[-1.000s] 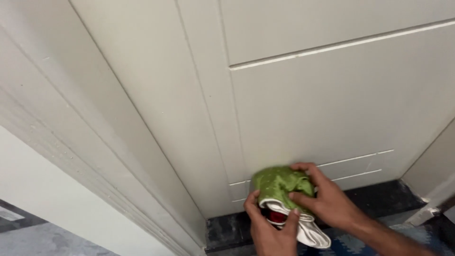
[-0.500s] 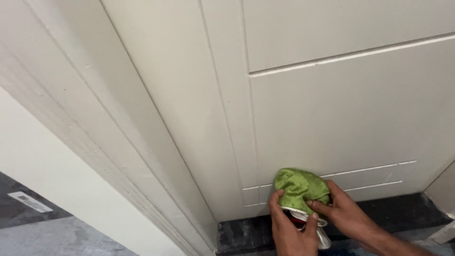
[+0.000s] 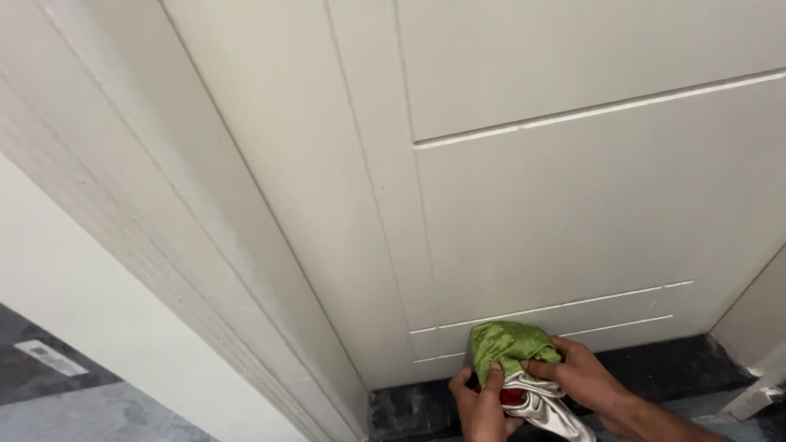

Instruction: The person uses a green cloth to wipe the lower section of a white door and its adjacent frame. The camera is extremely shaky throughout the process, obscuring clear visibility of the hand movements.

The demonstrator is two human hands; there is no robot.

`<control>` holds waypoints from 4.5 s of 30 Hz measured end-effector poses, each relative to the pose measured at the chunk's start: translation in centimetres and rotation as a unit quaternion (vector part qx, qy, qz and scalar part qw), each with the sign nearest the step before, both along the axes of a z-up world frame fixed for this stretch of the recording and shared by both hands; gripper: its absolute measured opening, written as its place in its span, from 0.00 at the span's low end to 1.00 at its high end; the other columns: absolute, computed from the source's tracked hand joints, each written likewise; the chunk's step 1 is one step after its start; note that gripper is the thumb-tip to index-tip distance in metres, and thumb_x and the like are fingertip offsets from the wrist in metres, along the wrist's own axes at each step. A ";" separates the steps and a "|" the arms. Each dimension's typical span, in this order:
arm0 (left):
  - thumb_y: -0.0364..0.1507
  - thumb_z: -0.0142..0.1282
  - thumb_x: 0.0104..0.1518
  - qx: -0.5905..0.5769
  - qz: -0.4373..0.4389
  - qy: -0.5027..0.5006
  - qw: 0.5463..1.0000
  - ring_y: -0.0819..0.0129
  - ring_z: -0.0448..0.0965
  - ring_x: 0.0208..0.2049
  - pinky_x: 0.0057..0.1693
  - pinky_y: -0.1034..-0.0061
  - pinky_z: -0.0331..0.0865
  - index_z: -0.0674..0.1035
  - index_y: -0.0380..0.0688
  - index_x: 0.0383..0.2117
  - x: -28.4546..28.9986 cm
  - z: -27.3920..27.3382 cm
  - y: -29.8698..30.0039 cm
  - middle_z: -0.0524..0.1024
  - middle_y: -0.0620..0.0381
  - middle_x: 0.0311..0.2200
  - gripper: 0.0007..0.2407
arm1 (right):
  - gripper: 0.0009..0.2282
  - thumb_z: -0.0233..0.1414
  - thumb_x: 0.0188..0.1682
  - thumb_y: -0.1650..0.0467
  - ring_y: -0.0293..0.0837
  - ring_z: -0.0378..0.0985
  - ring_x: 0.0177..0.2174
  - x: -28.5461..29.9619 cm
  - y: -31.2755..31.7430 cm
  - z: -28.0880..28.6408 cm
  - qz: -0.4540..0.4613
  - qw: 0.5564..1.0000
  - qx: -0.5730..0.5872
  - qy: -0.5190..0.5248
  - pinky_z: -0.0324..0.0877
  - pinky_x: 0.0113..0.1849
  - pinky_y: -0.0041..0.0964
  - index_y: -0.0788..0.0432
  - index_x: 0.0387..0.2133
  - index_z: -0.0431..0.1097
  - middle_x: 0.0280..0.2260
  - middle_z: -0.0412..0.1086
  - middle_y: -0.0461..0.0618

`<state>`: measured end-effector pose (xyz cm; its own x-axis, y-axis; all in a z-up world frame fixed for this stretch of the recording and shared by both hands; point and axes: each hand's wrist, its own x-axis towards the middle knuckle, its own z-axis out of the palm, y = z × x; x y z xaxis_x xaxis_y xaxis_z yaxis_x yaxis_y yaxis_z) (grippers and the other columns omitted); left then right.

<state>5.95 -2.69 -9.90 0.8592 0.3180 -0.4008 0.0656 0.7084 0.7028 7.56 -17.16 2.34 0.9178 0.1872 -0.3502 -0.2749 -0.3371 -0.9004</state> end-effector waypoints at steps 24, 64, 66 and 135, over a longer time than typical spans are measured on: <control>0.22 0.59 0.51 0.538 0.169 -0.158 0.811 0.42 0.71 0.59 0.61 0.55 0.65 0.67 0.39 0.61 -4.8 10.7 0.9 0.70 0.37 0.58 0.27 | 0.24 0.58 0.46 0.61 0.45 0.82 0.42 -1.5 3.4 2.9 -0.102 0.982 -0.005 -0.159 0.75 0.45 0.40 0.63 0.51 0.67 0.41 0.76 0.55; 0.20 0.71 0.38 0.477 -0.062 -0.121 0.868 0.52 0.75 0.59 0.64 0.63 0.69 0.59 0.53 0.71 -3.2 9.5 -0.4 0.70 0.44 0.55 0.46 | 0.30 0.60 0.47 0.69 0.43 0.77 0.52 1.0 -1.6 2.6 0.026 0.993 0.106 -0.033 0.73 0.52 0.39 0.59 0.63 0.56 0.52 0.75 0.53; 0.20 0.70 0.39 0.471 -0.077 -0.102 0.873 0.53 0.76 0.59 0.64 0.64 0.70 0.59 0.55 0.72 -2.8 8.6 -0.5 0.70 0.45 0.55 0.46 | 0.28 0.59 0.47 0.70 0.44 0.77 0.52 1.2 -1.7 2.0 0.024 0.991 0.117 -0.055 0.73 0.52 0.40 0.62 0.61 0.58 0.51 0.75 0.56; 0.26 0.65 0.44 0.459 0.004 -0.138 0.878 0.55 0.88 0.52 0.59 0.65 0.76 0.64 0.47 0.64 -1.9 -1.1 9.6 0.85 0.43 0.48 0.35 | 0.17 0.64 0.41 0.68 0.41 0.86 0.40 0.2 9.8 -2.2 0.066 0.993 0.033 -0.095 0.78 0.44 0.37 0.61 0.44 0.78 0.39 0.85 0.49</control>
<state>4.07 6.88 -11.01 0.8795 0.4049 0.2501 -0.1990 -0.1644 0.9661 7.79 -7.37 0.12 0.9318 0.3278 -0.1560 -0.0552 -0.2966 -0.9534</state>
